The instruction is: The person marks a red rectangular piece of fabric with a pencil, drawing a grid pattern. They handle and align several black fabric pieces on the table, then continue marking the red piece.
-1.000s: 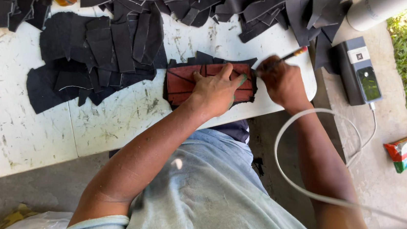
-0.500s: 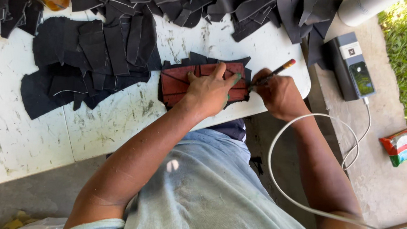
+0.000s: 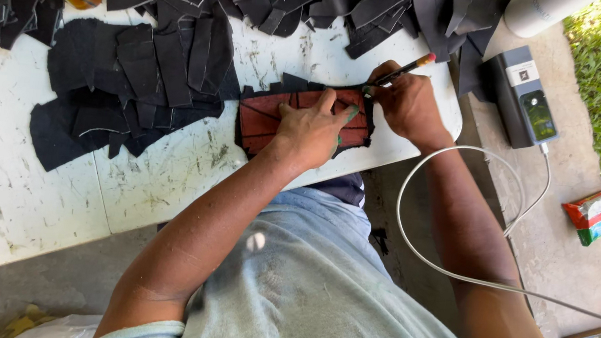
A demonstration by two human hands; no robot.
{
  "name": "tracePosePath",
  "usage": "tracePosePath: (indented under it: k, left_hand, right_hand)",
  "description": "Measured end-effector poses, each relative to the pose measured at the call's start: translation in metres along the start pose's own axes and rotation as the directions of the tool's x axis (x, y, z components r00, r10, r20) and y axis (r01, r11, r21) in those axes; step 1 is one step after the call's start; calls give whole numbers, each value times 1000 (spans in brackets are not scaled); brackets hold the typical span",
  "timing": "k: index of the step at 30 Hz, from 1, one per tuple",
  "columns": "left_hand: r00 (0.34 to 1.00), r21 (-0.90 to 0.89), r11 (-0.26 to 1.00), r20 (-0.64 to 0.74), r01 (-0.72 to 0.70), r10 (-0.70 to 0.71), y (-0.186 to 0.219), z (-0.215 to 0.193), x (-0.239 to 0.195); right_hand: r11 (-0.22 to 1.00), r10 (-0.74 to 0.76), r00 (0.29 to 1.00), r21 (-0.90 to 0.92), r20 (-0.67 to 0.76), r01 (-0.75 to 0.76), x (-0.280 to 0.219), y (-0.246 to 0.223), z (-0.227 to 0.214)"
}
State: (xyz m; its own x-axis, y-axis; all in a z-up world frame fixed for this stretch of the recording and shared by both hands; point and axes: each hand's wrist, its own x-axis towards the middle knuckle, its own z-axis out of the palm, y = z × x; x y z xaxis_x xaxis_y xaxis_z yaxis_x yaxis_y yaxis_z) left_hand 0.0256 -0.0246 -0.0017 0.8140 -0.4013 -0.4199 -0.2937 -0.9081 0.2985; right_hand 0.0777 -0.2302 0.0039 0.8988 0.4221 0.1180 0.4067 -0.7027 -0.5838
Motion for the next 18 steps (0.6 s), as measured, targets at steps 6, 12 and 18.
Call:
tracePosePath:
  k: [6, 12, 18]
  left_hand:
    - [977, 159, 985, -192, -65, 95, -3, 16, -17]
    - [877, 18, 986, -453, -168, 157, -15, 40, -23]
    - [658, -516, 837, -696, -182, -286, -102, 29, -80]
  right_hand:
    - [758, 361, 932, 591, -32, -274, -27, 15, -2]
    - [998, 34, 979, 64, -203, -21, -44, 21, 4]
    - [996, 67, 997, -64, -31, -69, -10, 21, 3]
